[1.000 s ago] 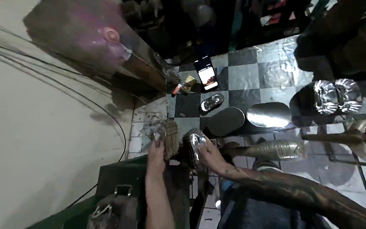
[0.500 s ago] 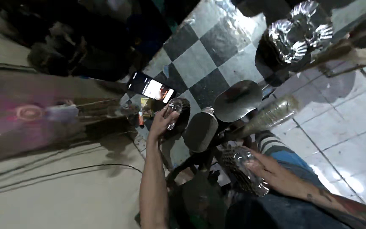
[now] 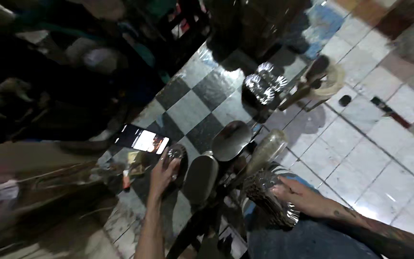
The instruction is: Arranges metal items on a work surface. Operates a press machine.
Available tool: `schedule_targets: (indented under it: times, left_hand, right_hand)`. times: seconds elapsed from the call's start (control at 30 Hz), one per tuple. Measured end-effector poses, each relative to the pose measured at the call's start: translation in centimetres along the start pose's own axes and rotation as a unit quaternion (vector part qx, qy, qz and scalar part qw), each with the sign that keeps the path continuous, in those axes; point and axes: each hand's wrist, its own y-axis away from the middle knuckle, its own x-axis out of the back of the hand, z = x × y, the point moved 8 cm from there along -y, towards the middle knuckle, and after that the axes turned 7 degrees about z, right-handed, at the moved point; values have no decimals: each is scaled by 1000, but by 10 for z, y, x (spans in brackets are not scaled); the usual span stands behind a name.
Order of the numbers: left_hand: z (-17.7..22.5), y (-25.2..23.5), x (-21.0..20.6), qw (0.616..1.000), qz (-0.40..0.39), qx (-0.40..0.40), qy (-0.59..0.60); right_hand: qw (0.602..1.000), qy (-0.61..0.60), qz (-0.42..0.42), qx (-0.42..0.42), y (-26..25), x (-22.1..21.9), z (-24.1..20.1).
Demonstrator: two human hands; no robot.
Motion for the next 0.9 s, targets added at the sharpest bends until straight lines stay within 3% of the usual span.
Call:
schedule_targets:
  times: [0.1,0.2,0.3,0.37,0.47,0.53,0.73,0.9]
  left_hand:
    - [53,32,39,986,156,-8,60]
    - [177,96,61,946,284,-73,136]
    - [295,123,4,910,312,-136,239]
    - [335,91,-60,903,329,-124,247]
    - [337,19,-141,910,363,3,199]
    - [327,-11,-168,909,377,84,156]
    - [303,-42,-207,909,309,279,12]
    - [295,-51,-240,895,260,302,199]
  right_hand:
    - [996,-55,74,12,2,50,-4]
    - [973,-122,187,59,-5,124,-33]
    - [938,-110,300,133,-37,215,-66]
    - [927,-42,341,152,-76,272,-80]
    - [941,107,292,132,-154,332,-82]
    - [954,167,232,89,-206,347,-74]
    - [972,214,93,19,-273,324,-58]
    - [972,225,69,18,-282,327,-57]
